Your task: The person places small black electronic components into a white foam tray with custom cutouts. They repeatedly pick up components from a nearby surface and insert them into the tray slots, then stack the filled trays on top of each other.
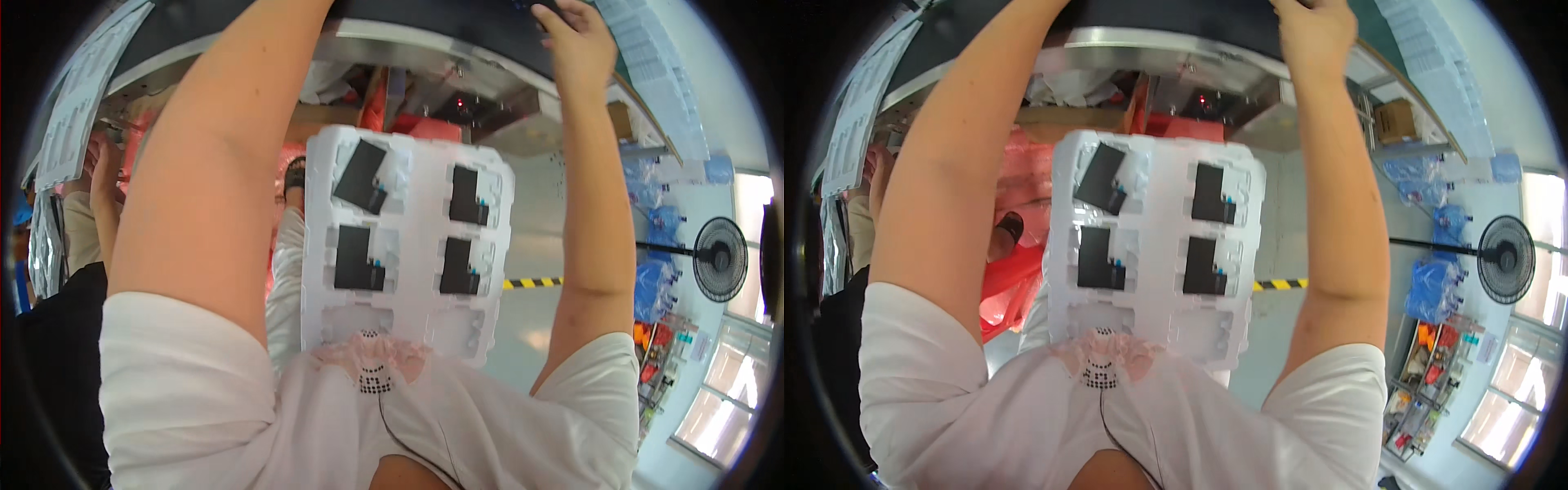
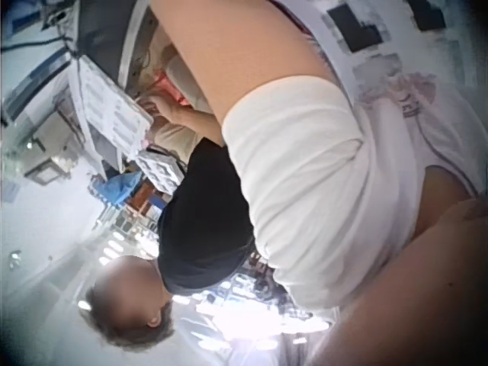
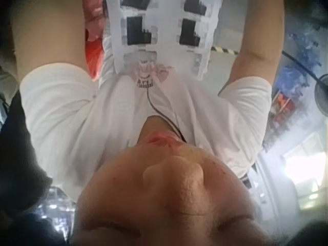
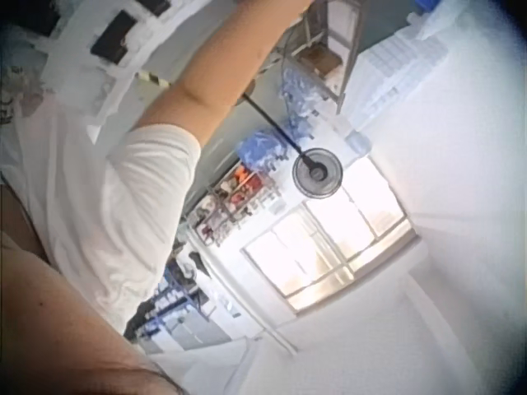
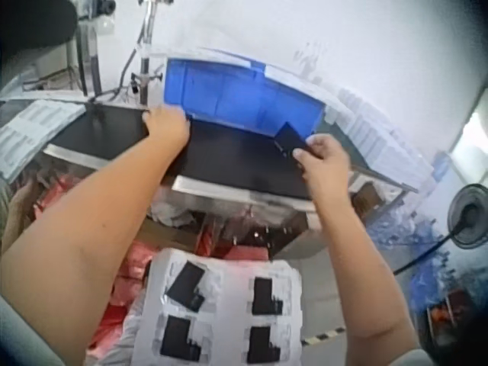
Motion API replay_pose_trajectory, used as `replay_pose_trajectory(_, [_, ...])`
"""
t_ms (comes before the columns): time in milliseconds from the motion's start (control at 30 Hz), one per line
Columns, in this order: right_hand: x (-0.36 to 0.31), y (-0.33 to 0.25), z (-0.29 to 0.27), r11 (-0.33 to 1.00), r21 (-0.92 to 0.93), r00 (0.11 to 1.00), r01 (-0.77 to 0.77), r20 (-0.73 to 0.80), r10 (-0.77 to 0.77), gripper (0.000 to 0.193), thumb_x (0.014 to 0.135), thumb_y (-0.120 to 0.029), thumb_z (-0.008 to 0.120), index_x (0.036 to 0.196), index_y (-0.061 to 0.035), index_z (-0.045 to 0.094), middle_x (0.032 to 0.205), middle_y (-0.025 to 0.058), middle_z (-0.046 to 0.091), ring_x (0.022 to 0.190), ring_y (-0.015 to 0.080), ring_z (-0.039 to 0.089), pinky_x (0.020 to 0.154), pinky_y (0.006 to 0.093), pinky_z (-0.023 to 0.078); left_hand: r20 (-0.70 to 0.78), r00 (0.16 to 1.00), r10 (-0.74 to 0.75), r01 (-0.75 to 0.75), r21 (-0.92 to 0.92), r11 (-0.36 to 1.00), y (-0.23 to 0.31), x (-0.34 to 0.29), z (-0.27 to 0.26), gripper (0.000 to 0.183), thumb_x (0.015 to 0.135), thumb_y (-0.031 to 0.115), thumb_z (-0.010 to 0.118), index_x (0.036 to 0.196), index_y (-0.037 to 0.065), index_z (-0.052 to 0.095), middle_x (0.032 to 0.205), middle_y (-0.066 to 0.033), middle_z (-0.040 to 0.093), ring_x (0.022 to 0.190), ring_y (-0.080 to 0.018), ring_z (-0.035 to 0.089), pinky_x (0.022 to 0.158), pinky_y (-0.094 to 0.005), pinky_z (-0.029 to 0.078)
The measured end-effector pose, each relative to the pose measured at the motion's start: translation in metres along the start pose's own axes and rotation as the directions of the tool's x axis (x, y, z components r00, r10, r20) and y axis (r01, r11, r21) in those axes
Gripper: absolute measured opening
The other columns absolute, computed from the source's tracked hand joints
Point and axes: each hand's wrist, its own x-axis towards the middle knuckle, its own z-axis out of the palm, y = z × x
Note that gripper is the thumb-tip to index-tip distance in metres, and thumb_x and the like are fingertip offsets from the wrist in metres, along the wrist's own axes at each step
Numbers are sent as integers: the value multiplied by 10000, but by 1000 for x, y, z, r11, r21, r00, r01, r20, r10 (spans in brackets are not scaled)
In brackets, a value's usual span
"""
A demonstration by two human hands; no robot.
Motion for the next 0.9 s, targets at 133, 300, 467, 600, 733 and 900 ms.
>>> replay_pose_trajectory(133, [-92, -45, -83, 987, 62, 933, -145, 339, 116, 255, 740, -67, 710, 985, -38, 648, 921, 23, 617, 843, 100, 564, 731, 217, 435, 41, 999, -6, 20, -364, 931, 1, -23, -21, 336, 780, 223, 694, 1023, 0, 633, 945, -149, 656, 876, -306, 623, 752, -402, 481])
replay_pose_trajectory(300, [-202, -21, -127, 867, 91, 674, -491, 670, 311, 279, 770, 20, 673, 1036, -40, 613, 937, -19, 599, 841, 46, 524, 726, 208, 435, 126, 974, 189, 41, -916, 399, -24, -134, -117, 288, 753, 106, 701, 998, -22, 622, 931, -146, 658, 796, -286, 633, 699, -374, 496])
replay_pose_trajectory(467, [-261, -31, -139, 752, -307, 321, -583, 763, 561, 259, 785, -11, 663, 1041, -23, 629, 951, 52, 624, 834, 114, 560, 715, 268, 451, 625, 575, 527, 380, -775, 505, -76, -260, -173, 277, 872, 197, 640, 1096, 33, 643, 1029, 26, 606, 946, -92, 542, 803, -258, 445])
replay_pose_trajectory(600, [-306, -17, -136, 952, -294, 666, -89, 693, 277, 297, 768, -57, 676, 1063, -51, 639, 1038, 76, 605, 905, 208, 555, 775, 319, 457, 703, 454, 547, 333, -704, 628, -87, -334, -164, 230, 860, 158, 636, 1056, 38, 660, 972, -42, 618, 853, -139, 553, 754, -270, 440])
replay_pose_trajectory(733, [-361, -24, -144, 908, -335, 849, 253, 527, -42, 316, 773, -144, 689, 1074, -63, 642, 1192, 79, 556, 1104, 256, 510, 927, 449, 397, 280, 758, 589, -311, -638, 704, -84, -372, -165, 217, 819, 220, 667, 1004, 109, 690, 1064, -53, 556, 938, -254, 490, 845, -362, 392])
replay_pose_trajectory(900, [-418, -26, -144, 847, -436, 869, 302, 491, -57, 367, 835, -145, 624, 1189, -68, 573, 1318, 55, 521, 1276, 251, 428, 1059, 545, 234, 144, 863, 485, -351, -519, 779, -84, -398, -159, 332, 815, 245, 660, 1129, 147, 615, 1269, -90, 465, 1143, -312, 440, 943, -419, 350])
